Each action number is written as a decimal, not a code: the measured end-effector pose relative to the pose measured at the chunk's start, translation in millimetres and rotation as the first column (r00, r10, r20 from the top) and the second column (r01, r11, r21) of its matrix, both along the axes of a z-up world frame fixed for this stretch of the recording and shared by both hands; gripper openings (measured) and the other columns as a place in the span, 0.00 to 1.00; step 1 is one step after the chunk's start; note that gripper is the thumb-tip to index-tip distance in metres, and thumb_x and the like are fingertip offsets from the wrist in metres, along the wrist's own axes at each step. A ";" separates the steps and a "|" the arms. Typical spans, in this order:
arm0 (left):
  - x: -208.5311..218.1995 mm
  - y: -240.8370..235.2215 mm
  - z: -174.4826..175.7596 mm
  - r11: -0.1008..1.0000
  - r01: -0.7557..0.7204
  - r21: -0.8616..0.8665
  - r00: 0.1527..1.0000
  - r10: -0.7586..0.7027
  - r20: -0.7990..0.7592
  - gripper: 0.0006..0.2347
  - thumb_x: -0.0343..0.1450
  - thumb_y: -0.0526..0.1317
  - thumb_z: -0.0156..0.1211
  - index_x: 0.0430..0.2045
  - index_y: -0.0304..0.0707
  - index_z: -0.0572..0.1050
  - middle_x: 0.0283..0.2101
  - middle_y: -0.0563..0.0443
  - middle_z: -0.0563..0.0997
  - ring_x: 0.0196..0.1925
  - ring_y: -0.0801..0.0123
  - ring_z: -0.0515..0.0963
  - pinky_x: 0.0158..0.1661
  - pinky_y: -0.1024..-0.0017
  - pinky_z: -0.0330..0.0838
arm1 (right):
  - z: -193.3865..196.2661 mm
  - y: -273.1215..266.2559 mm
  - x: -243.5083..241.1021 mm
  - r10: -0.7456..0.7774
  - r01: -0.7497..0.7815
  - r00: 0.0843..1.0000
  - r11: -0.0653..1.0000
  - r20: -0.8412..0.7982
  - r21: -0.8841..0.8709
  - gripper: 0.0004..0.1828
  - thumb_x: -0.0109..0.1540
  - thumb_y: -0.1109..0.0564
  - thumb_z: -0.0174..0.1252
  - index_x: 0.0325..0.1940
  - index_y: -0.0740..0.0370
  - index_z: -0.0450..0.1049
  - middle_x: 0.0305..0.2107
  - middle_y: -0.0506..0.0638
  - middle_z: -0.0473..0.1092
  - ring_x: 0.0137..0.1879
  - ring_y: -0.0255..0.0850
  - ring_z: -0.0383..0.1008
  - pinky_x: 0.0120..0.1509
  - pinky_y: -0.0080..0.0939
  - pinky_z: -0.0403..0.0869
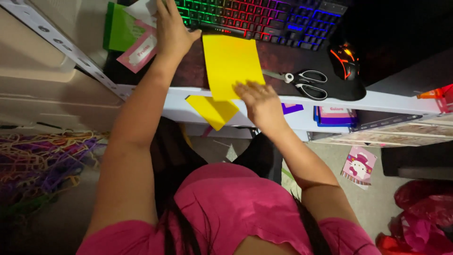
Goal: The person peels adhesive labels and sticks them onto the front of small colored paper cards. They handle yellow and purple cards, applying labels such as 'Vegetables', 'Animals', and 'Fruits' one at a time.
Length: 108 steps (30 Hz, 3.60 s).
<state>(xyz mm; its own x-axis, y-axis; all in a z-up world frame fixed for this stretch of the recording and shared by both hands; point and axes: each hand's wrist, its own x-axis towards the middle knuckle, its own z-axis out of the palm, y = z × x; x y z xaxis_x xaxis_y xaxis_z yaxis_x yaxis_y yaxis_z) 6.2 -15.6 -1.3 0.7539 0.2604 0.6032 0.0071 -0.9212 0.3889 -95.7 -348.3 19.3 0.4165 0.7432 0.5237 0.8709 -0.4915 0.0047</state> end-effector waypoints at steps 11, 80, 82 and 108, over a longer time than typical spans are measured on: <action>-4.6 -8.6 0.2 0.998 -0.056 0.016 0.989 0.058 -0.140 0.46 0.63 0.53 0.89 0.63 0.33 0.54 0.63 0.30 0.65 0.62 0.32 0.69 0.58 0.45 0.66 | 5.7 14.8 -41.1 -0.051 0.051 0.999 0.995 0.005 -0.087 0.21 0.65 0.55 0.57 0.63 0.53 0.74 0.57 0.52 0.75 0.61 0.55 0.76 0.50 0.52 0.70; -67.7 58.8 -3.0 0.957 0.213 0.197 0.875 -0.097 -0.475 0.32 0.68 0.54 0.67 0.60 0.28 0.69 0.56 0.29 0.73 0.54 0.36 0.71 0.49 0.47 0.69 | 39.0 -23.1 -46.3 0.188 0.000 0.889 0.912 -0.419 0.409 0.13 0.67 0.60 0.60 0.55 0.65 0.73 0.59 0.60 0.71 0.71 0.60 0.67 0.76 0.59 0.64; -68.1 62.9 -8.1 0.952 0.229 0.206 0.871 -0.106 -0.480 0.29 0.67 0.49 0.67 0.58 0.26 0.70 0.54 0.30 0.75 0.52 0.37 0.72 0.45 0.47 0.71 | 46.8 -10.7 -40.0 0.215 -0.041 0.891 0.915 -0.400 0.401 0.12 0.68 0.58 0.60 0.54 0.65 0.74 0.57 0.59 0.72 0.70 0.60 0.68 0.76 0.60 0.64; -56.8 99.3 -42.3 0.973 0.171 -0.156 0.899 -0.089 0.430 0.13 0.72 0.30 0.66 0.49 0.31 0.75 0.53 0.35 0.73 0.59 0.44 0.74 0.58 0.54 0.70 | 25.1 261.8 87.9 -0.456 0.260 0.790 0.855 -0.410 -0.448 0.43 0.51 0.30 0.74 0.59 0.56 0.68 0.56 0.55 0.72 0.68 0.59 0.62 0.63 0.63 0.59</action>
